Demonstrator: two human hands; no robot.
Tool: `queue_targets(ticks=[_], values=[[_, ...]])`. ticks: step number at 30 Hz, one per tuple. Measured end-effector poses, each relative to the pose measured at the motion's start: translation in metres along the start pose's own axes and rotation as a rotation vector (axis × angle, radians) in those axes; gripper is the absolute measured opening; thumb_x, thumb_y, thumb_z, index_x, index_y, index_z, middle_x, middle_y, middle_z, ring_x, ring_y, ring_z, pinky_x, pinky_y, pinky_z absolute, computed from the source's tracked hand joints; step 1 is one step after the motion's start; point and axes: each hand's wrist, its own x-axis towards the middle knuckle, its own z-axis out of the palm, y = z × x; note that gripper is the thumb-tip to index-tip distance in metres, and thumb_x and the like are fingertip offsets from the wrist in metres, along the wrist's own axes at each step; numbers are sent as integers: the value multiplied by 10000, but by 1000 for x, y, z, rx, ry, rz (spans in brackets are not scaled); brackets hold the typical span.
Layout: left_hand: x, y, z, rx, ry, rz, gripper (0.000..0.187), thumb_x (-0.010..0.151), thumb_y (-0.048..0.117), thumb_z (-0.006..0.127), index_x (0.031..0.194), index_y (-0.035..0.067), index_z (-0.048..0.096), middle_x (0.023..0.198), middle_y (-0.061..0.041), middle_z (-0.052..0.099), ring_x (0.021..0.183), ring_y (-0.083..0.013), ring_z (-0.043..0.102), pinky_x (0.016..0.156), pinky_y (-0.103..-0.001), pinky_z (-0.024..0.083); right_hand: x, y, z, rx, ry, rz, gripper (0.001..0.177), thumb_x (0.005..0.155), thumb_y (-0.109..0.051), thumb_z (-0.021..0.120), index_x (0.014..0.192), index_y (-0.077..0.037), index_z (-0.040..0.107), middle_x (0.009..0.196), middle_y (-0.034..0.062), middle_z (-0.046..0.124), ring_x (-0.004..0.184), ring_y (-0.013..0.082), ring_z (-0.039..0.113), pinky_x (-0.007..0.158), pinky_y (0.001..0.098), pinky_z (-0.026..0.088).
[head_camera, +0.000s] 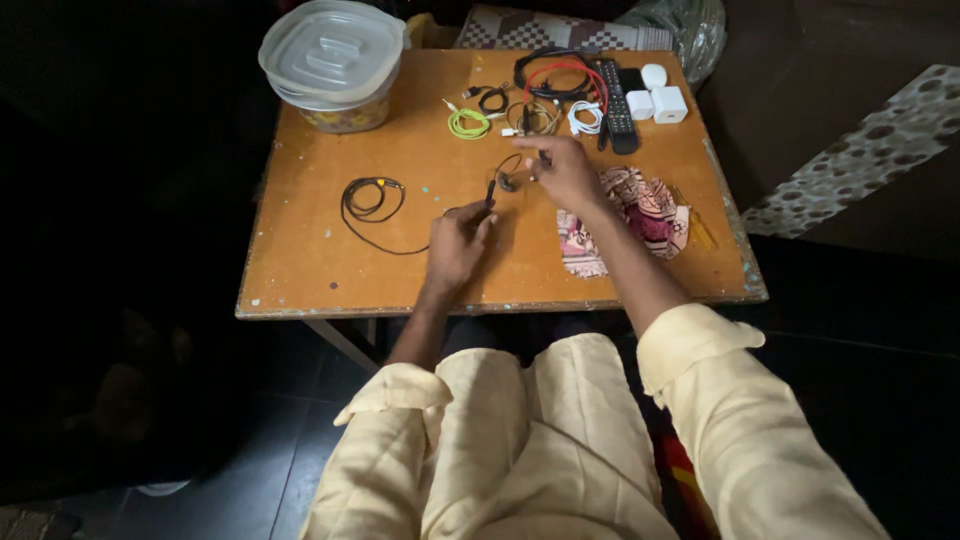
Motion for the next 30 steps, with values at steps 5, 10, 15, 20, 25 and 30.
queue_targets(ticks=[5,10,15,20,25,30], values=[[3,13,-4,33,-49,-73,298,906,175,724,1147,2,705,967,-196,761,871,-305,770,773,-375,589,-34,6,14,79,117,305,337,926,27,701,1242,-89,712,1271,109,676,1043,193,687,898,302,583],[1,13,-1,206,-168,-17,262,906,197,717,1118,46,746,875,-236,710,793,-418,685,709,-468,539,-80,-15,33,125,68,391,389,921,-99,727,1304,-75,661,1051,98,727,848,172,697,742,286,592],[2,6,0,153,-158,131,203,918,163,676,1071,58,756,884,-209,707,800,-403,687,741,-474,545,-84,-16,48,229,-7,318,319,999,-274,702,1167,-2,706,934,63,736,817,134,673,718,289,523],[2,-5,8,277,-85,251,158,870,213,733,942,75,761,895,-156,739,866,-380,681,852,-489,505,-86,-12,48,206,54,137,276,954,-185,757,1140,15,714,1000,68,673,847,128,640,730,287,515],[-2,-8,8,373,-133,177,185,859,262,753,925,89,752,932,-108,749,980,-323,678,976,-492,415,-79,-15,52,342,41,232,193,952,-140,766,1052,12,701,961,42,667,820,117,646,720,251,518],[-6,6,5,298,-89,150,301,865,318,745,1071,99,732,963,-113,747,995,-314,679,971,-489,387,-56,-14,40,377,-55,372,122,1006,-190,668,1028,-71,685,890,4,714,776,99,677,687,233,547]])
